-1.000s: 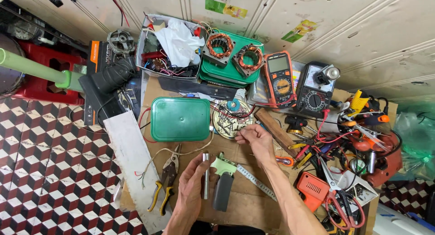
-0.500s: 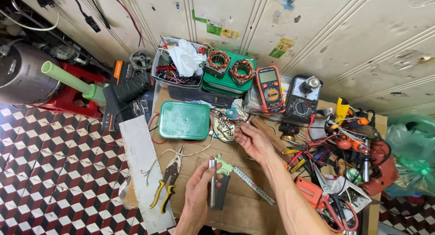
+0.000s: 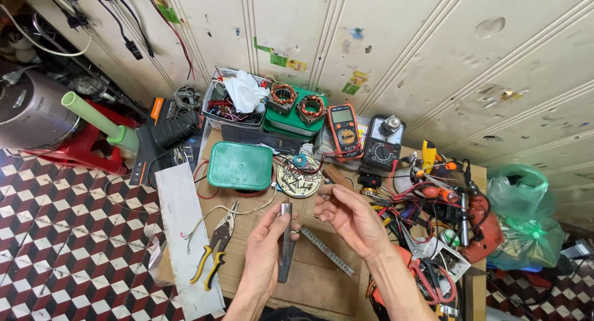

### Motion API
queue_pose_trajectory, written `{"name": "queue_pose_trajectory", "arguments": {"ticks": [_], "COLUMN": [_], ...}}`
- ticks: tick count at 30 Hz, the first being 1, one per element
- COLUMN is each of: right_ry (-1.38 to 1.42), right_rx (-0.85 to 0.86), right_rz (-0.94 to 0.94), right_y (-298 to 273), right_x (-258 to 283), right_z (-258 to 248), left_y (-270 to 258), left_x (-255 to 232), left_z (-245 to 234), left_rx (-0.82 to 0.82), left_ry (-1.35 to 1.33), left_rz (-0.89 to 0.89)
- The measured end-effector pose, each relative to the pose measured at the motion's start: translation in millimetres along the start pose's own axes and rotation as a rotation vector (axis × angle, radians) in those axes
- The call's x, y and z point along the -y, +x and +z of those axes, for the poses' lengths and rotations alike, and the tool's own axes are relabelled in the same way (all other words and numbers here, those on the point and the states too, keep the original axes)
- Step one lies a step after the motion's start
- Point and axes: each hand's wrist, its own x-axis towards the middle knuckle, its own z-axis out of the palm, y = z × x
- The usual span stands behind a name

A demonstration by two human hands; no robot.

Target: The recorder uses various tools to inspect and repair a mechanical component.

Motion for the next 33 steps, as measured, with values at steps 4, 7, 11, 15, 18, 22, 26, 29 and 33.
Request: {"name": "queue_pose_trajectory", "arguments": {"ticks": [4,7,11,15,18,22,26,29,33], "right_ry": [-0.087,-0.106,-0.22,-0.313,-0.419,-0.619,-0.745,-0.832,-0.935], "right_rx": [-0.044,-0.118,-0.247,-0.205,-0.181,-0.157,-0.188,-0.21,-0.238], "right_rz": [-0.025,-0.017,0.03,0.034,0.016,-0.033,-0.121,-0.189,-0.242], "right_y": [-7.4,4.4,3.3,-6.3,-15.5,-17.3,-15.5,-15.7,-16.8], "right_x": [-10.3,-25.2,-38.3,-52.4,-59.2,-58.7,-61.5,-59.2,-56.1], "right_z": [-16.3,-36.1,-35.1,-12.7,8.9,37.8,39.2,39.6,38.3], "left_y": [-0.5,4.3,-1.0,-5.7,-7.8,-7.5,-7.8,-8.6,-14.2], "left_x": [12.8,17.4,11.1,0.8,-7.7,-10.6,-11.9,-11.3,-13.6], "left_z": [-7.7,-24.6,-37.7,-36.8,-31.0,-24.3,-19.2,-15.1,-8.6], "left_rx": [0.011,-0.047,-0.157,-0.061,0.024,0.036,0.03,0.033,0.031], "left_ry": [0.034,-0.045,-0.001,-0.027,0.019,0.054,0.103,0.123,0.149], "left_rz": [-0.018,-0.008,-0.002,0.018,0.025,0.06,0.088,0.105,0.095]}}
